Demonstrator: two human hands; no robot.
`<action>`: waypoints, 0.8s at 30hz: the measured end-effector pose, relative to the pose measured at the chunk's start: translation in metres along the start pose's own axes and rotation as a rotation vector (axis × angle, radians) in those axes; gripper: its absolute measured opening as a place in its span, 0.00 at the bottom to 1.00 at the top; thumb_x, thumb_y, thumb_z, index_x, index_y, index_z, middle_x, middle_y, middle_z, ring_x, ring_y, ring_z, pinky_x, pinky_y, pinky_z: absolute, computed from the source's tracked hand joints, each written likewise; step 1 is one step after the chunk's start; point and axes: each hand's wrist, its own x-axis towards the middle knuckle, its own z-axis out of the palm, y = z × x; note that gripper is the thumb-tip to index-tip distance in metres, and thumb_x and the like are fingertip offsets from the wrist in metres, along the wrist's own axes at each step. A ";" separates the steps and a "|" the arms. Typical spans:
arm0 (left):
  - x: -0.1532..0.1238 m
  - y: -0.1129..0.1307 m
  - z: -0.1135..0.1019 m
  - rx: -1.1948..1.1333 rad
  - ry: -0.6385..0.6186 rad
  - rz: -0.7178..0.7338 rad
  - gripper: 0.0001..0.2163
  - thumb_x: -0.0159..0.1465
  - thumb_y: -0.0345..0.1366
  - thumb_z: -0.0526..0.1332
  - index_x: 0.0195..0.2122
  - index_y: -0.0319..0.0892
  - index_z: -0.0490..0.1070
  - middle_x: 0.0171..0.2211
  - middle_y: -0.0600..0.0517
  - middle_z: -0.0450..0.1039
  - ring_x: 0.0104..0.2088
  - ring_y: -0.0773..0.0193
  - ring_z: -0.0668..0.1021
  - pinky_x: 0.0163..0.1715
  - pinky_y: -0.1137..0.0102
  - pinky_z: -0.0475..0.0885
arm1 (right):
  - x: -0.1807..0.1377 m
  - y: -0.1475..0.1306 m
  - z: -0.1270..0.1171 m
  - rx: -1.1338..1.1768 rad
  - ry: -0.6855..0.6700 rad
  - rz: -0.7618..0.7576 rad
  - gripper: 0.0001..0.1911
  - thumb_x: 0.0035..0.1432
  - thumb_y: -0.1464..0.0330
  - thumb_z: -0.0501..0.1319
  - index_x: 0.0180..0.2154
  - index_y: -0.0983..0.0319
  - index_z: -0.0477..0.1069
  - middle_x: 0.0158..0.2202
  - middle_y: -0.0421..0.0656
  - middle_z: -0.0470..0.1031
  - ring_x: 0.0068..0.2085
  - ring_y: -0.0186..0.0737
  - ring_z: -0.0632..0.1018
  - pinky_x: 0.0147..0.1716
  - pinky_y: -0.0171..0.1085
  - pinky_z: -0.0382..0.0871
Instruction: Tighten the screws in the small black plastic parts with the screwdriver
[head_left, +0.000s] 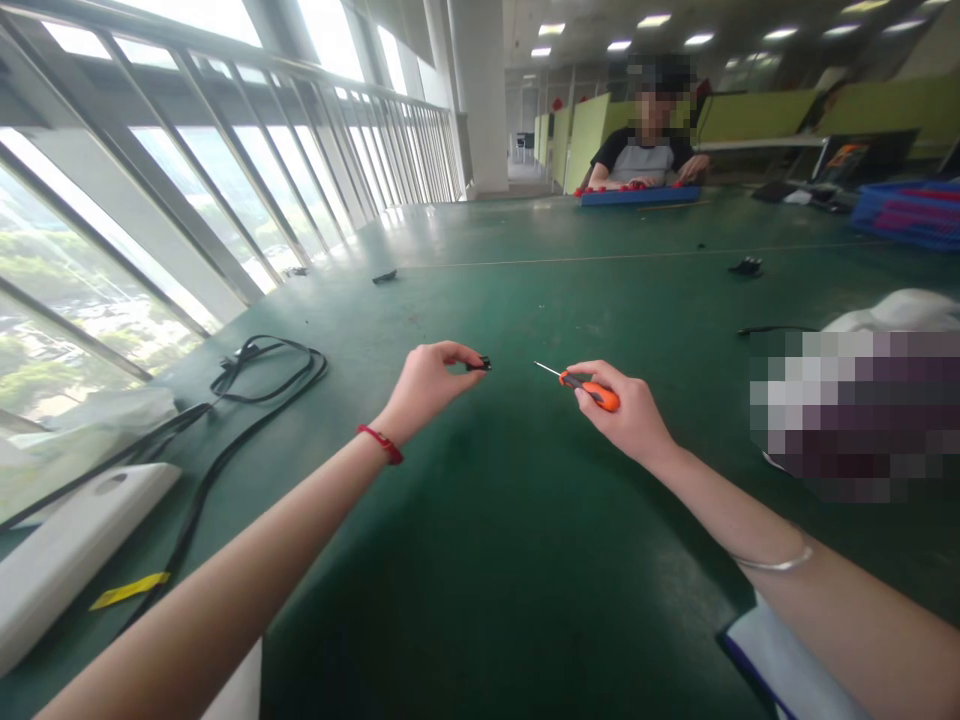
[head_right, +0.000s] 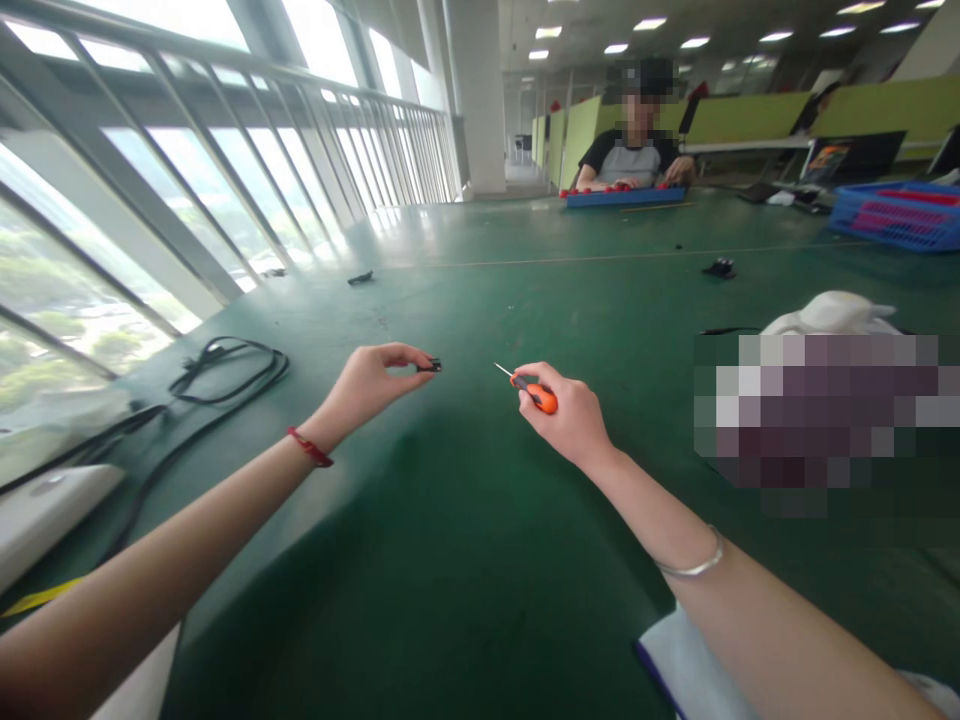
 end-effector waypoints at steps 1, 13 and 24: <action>-0.003 -0.007 -0.012 0.017 0.019 -0.021 0.10 0.52 0.39 0.65 0.32 0.38 0.78 0.37 0.48 0.81 0.42 0.57 0.80 0.51 0.64 0.71 | 0.000 0.000 0.000 0.008 -0.005 0.015 0.15 0.57 0.66 0.56 0.46 0.60 0.72 0.27 0.40 0.75 0.24 0.35 0.71 0.28 0.34 0.62; -0.071 -0.110 -0.122 0.387 0.349 -0.495 0.21 0.50 0.48 0.63 0.41 0.40 0.79 0.37 0.46 0.80 0.42 0.52 0.79 0.48 0.62 0.70 | 0.000 0.002 0.005 0.032 -0.124 0.098 0.17 0.57 0.64 0.56 0.48 0.57 0.70 0.30 0.40 0.75 0.26 0.36 0.70 0.29 0.35 0.61; -0.077 -0.119 -0.131 0.366 0.310 -0.511 0.24 0.46 0.53 0.60 0.36 0.39 0.78 0.42 0.47 0.78 0.37 0.56 0.76 0.38 0.67 0.67 | 0.000 0.001 0.003 0.091 -0.123 0.088 0.16 0.58 0.64 0.56 0.48 0.59 0.70 0.29 0.40 0.74 0.27 0.36 0.70 0.29 0.35 0.60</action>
